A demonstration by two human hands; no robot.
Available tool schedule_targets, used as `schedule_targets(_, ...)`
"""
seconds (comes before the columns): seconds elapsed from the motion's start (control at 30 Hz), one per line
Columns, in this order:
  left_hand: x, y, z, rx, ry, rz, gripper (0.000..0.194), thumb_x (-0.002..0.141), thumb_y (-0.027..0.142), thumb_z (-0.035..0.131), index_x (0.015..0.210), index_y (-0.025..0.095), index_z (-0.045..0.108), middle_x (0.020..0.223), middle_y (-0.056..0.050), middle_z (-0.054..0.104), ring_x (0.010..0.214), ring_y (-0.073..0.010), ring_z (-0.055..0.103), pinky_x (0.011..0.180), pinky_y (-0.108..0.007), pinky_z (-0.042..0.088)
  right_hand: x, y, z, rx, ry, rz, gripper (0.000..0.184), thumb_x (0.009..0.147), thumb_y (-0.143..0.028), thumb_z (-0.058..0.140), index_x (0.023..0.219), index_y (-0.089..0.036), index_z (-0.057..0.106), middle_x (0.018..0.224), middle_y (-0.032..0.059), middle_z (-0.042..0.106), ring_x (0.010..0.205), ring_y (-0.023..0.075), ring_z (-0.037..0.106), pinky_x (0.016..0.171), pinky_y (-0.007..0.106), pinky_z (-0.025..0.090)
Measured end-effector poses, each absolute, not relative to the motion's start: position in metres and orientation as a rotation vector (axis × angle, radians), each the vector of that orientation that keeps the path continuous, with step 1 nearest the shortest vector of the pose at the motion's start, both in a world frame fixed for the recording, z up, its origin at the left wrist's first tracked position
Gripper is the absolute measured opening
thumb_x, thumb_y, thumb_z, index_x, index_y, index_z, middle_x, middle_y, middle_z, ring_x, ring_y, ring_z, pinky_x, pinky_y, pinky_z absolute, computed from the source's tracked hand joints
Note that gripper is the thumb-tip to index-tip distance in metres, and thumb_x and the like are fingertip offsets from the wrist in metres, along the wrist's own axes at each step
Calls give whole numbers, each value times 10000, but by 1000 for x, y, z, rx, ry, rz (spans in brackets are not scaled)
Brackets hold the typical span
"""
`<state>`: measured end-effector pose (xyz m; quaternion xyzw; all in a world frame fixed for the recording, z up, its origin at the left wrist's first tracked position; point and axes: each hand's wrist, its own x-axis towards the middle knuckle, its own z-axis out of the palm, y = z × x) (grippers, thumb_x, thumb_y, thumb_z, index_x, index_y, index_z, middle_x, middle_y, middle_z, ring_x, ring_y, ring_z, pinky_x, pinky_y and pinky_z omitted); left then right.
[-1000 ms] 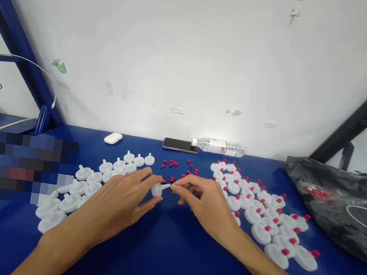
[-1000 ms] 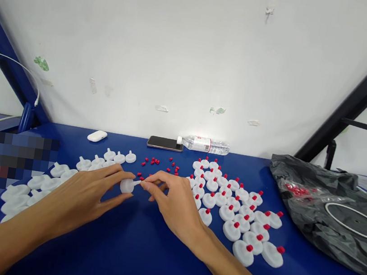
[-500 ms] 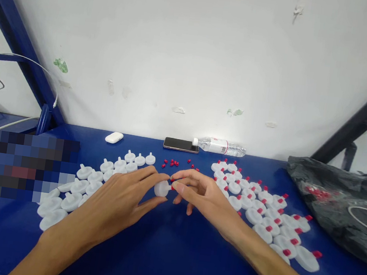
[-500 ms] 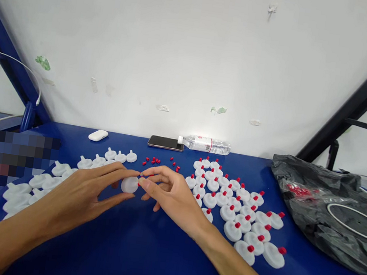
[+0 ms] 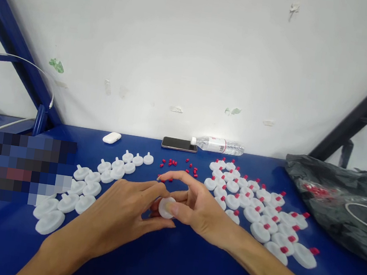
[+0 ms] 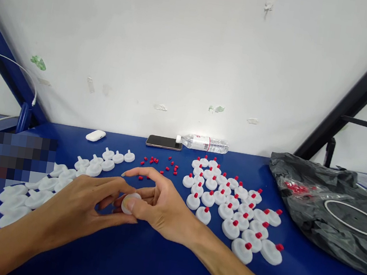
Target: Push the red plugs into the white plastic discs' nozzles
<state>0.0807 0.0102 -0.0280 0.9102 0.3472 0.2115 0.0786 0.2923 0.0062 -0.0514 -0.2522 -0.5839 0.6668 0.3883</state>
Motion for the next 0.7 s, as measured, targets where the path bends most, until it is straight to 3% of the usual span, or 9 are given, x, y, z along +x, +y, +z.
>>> schedule_targets(0.17, 81, 10, -29, 2714, 1075, 561, 255, 950, 488, 673, 1040, 250, 685, 737, 67, 633, 594, -129, 571, 555, -271, 356, 289, 4, -48, -670, -1449, 1704, 380, 900, -358, 765, 1190, -246, 546, 872, 8, 745, 712, 117, 638, 665, 245, 451)
schedule_targets(0.33, 76, 17, -28, 2778, 1209, 638, 244, 1031, 414, 524, 1207, 306, 654, 886, 28, 685, 686, -157, 627, 616, -293, 434, 287, 6, -44, -794, -1410, 1578, 258, 951, -357, 692, 1124, -239, 543, 927, 10, 752, 880, 161, 734, 888, 334, 544)
schedule_targets(0.47, 66, 25, -25, 2780, 1745, 823, 316, 1038, 310, 409, 1217, 253, 663, 1077, -56, 709, 927, -253, 662, 698, -365, 495, 293, 8, -43, -1028, -1528, 1315, 175, 997, -387, 610, 978, -215, 581, 949, 32, 727, 953, 201, 746, 866, 341, 560)
schedule_targets(0.57, 52, 33, -25, 2699, 2121, 760, 377, 1035, 296, 366, 1184, 192, 697, 1147, -133, 701, 1091, -363, 586, 745, -437, 516, 297, 8, -41, -1088, -1596, 1247, 208, 1014, -403, 571, 942, -212, 610, 1045, 50, 724, 978, 209, 741, 817, 322, 561)
schedule_targets(0.7, 37, 44, -33, 2726, 2153, 632, 439, 1034, 276, 345, 1249, 96, 684, 1198, -199, 692, 1111, -385, 580, 890, -511, 518, 298, 7, -38, -1140, -1666, 1114, 209, 1014, -341, 550, 873, -216, 640, 1045, 34, 742, 979, 196, 715, 793, 290, 526)
